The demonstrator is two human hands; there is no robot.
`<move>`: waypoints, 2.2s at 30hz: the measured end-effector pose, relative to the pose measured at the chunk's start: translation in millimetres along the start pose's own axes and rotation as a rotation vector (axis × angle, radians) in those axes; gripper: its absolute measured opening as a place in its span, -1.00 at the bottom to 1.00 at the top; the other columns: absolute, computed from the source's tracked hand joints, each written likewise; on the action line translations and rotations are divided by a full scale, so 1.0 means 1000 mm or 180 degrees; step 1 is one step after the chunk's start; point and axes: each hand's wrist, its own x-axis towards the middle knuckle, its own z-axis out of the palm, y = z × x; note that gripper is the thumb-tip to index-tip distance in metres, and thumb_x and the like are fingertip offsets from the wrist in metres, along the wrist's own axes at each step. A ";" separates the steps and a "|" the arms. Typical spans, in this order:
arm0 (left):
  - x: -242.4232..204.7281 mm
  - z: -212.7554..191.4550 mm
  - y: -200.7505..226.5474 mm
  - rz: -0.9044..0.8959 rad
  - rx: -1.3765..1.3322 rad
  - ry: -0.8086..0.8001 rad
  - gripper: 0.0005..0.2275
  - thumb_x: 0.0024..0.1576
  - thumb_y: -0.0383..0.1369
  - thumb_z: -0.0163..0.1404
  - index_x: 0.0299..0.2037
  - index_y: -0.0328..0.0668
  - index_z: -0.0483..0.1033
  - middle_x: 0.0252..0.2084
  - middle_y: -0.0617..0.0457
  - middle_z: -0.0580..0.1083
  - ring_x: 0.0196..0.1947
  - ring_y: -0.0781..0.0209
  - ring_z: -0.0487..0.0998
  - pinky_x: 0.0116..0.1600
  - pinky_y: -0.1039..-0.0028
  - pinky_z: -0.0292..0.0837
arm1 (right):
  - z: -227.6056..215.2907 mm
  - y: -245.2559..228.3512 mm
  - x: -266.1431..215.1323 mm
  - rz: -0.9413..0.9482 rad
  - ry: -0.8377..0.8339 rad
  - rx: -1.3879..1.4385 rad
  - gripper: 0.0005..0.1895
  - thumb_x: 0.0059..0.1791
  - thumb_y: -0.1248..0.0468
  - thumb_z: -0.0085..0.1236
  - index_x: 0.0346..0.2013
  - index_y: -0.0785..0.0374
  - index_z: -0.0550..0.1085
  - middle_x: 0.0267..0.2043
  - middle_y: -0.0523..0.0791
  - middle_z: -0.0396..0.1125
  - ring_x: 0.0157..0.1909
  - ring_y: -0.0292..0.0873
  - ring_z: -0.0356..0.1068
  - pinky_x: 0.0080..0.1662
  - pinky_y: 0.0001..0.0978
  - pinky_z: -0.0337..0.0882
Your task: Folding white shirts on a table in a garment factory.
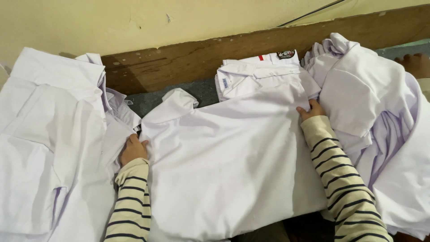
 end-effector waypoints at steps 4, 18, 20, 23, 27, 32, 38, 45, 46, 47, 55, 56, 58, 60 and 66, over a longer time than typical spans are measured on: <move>0.063 0.037 -0.025 -0.0050 -0.0587 -0.1128 -0.49 0.23 0.09 -0.01 0.24 0.01 0.29 0.14 -0.07 0.54 0.15 -0.02 0.58 0.16 0.13 0.49 | 0.037 0.055 0.069 -0.0067 0.0103 0.0741 -0.38 -0.05 -0.06 0.43 0.19 0.10 0.43 0.07 0.07 0.43 0.11 0.16 0.42 0.09 0.00 0.43; 0.049 -0.019 0.056 -0.0765 -0.1164 -0.0387 -0.61 0.41 0.11 -0.34 0.20 0.12 0.28 0.09 -0.07 0.53 0.09 -0.16 0.58 0.16 -0.02 0.43 | 0.010 -0.045 0.040 0.0434 0.0621 0.0380 -0.76 0.21 0.01 -0.03 0.02 0.04 0.42 0.04 -0.02 0.46 0.13 0.15 0.42 0.11 0.02 0.41; 0.070 0.007 0.047 -0.0746 -0.1052 -0.0532 -0.61 0.41 0.10 -0.38 0.20 0.12 0.28 0.09 -0.04 0.53 0.08 -0.17 0.58 0.13 -0.05 0.44 | 0.014 -0.042 0.047 0.0411 0.0601 0.0344 -0.80 0.22 0.02 -0.06 0.02 0.01 0.39 0.04 -0.04 0.45 0.12 0.15 0.42 0.11 0.01 0.41; 0.099 0.052 0.036 -0.0741 -0.0988 -0.0586 -0.56 0.38 0.16 -0.40 0.20 0.12 0.30 0.10 0.01 0.54 0.10 -0.14 0.57 0.09 -0.08 0.45 | 0.017 -0.035 0.050 0.0199 0.0678 0.0293 -0.75 0.24 -0.04 -0.11 0.10 -0.03 0.30 -0.02 -0.04 0.45 0.09 0.13 0.43 0.09 0.03 0.41; 0.120 0.073 0.035 -0.0622 -0.1259 -0.0372 -0.52 0.32 0.23 -0.25 0.16 0.11 0.35 0.08 0.00 0.55 0.13 -0.12 0.55 0.06 -0.06 0.47 | 0.031 -0.016 0.082 -0.0181 0.0801 0.0139 -0.54 0.22 -0.23 0.01 0.14 0.03 0.40 -0.09 -0.06 0.47 0.07 0.08 0.44 0.07 0.00 0.43; 0.096 0.033 0.060 -0.0811 -0.1143 -0.0312 -0.64 0.38 0.05 -0.26 0.17 0.06 0.33 0.06 -0.03 0.56 0.08 -0.19 0.57 0.09 -0.07 0.46 | 0.053 -0.007 0.095 -0.0171 0.0914 0.0111 -0.66 0.16 -0.06 0.19 -0.10 0.16 0.55 -0.19 -0.02 0.48 -0.01 0.13 0.47 0.02 0.03 0.45; 0.120 0.061 0.048 -0.0733 -0.1057 -0.0670 -0.66 0.30 0.00 -0.20 0.13 0.09 0.41 0.04 0.05 0.55 0.09 -0.12 0.58 0.06 -0.03 0.49 | 0.050 -0.057 0.059 0.0295 0.1231 -0.0107 -0.67 0.07 -0.05 0.30 -0.08 -0.01 0.38 -0.10 -0.19 0.29 0.02 0.10 0.37 0.02 0.14 0.38; 0.158 0.057 0.078 -0.0746 -0.1598 -0.0799 -0.51 0.21 0.15 -0.13 0.07 0.00 0.57 0.04 -0.02 0.60 0.12 -0.13 0.58 0.11 0.10 0.48 | 0.088 -0.207 -0.026 -0.2984 0.1704 0.1418 -0.89 0.05 0.42 0.14 -0.17 0.18 0.54 -0.32 -0.11 0.42 -0.28 0.01 0.47 -0.09 -0.31 0.46; 0.148 0.037 0.085 -0.0743 -0.1600 -0.0796 -0.51 0.21 0.15 -0.13 0.07 0.00 0.57 0.04 -0.02 0.60 0.12 -0.13 0.58 0.11 0.10 0.48 | 0.103 -0.227 -0.042 -0.2986 0.1708 0.1418 -0.89 0.05 0.42 0.14 -0.17 0.18 0.54 -0.32 -0.11 0.42 -0.28 0.01 0.47 -0.09 -0.31 0.46; 0.138 0.016 0.091 -0.0731 -0.1655 -0.0933 -0.46 0.17 0.21 -0.13 0.07 0.02 0.59 0.07 -0.02 0.59 0.15 -0.11 0.56 0.15 0.13 0.46 | 0.117 -0.247 -0.059 -0.3008 0.1225 0.1189 -0.90 0.02 0.34 0.19 -0.18 0.09 0.55 -0.39 -0.15 0.42 -0.34 -0.06 0.47 -0.19 -0.31 0.48; 0.148 0.050 0.074 -0.0724 -0.2447 -0.0735 -0.58 0.05 0.22 0.12 -0.04 0.28 0.59 0.06 0.16 0.60 0.19 0.09 0.53 0.23 0.32 0.40 | 0.215 -0.320 -0.048 -0.1567 -0.0597 -0.0440 -0.78 0.05 0.04 0.07 -0.10 0.04 0.47 -0.18 -0.11 0.50 -0.06 0.05 0.53 0.01 -0.05 0.52; 0.153 0.060 0.072 -0.0741 -0.2519 -0.0737 -0.64 0.04 0.17 0.16 -0.06 0.35 0.59 0.03 0.20 0.61 0.18 0.18 0.54 0.22 0.38 0.41 | 0.208 -0.333 -0.053 -0.1139 -0.0930 -0.0694 -0.68 0.06 -0.05 0.01 -0.07 0.05 0.49 -0.14 -0.04 0.52 -0.02 0.11 0.53 0.01 -0.01 0.52; 0.158 0.069 0.069 -0.0767 -0.2599 -0.0712 -0.69 0.03 0.12 0.20 -0.08 0.41 0.59 0.00 0.23 0.62 0.17 0.26 0.54 0.21 0.44 0.42 | 0.197 -0.356 -0.064 -0.0734 -0.1250 -0.0943 -0.58 0.08 -0.14 -0.05 -0.04 0.06 0.51 -0.09 0.03 0.53 0.02 0.16 0.53 0.01 0.04 0.52; 0.159 0.067 0.068 -0.0638 -0.2856 -0.0871 -0.69 0.04 0.00 0.24 -0.03 0.33 0.58 0.01 0.06 0.62 0.17 0.18 0.54 0.21 0.40 0.43 | 0.187 -0.375 -0.075 -0.0505 -0.1743 -0.1427 -0.43 0.12 -0.20 -0.25 0.07 0.14 0.50 -0.01 0.09 0.52 0.07 0.20 0.52 0.04 0.10 0.50; 0.159 0.037 0.074 -0.0431 -0.3795 -0.0745 -0.63 0.04 -0.35 0.26 0.07 0.24 0.59 -0.05 0.03 0.64 0.12 0.07 0.57 0.21 0.33 0.47 | 0.274 -0.316 -0.020 -0.1014 -0.1701 0.0648 -0.54 -0.08 -0.13 0.26 0.07 -0.21 0.43 -0.31 -0.21 0.56 -0.35 -0.15 0.58 -0.01 -0.32 0.48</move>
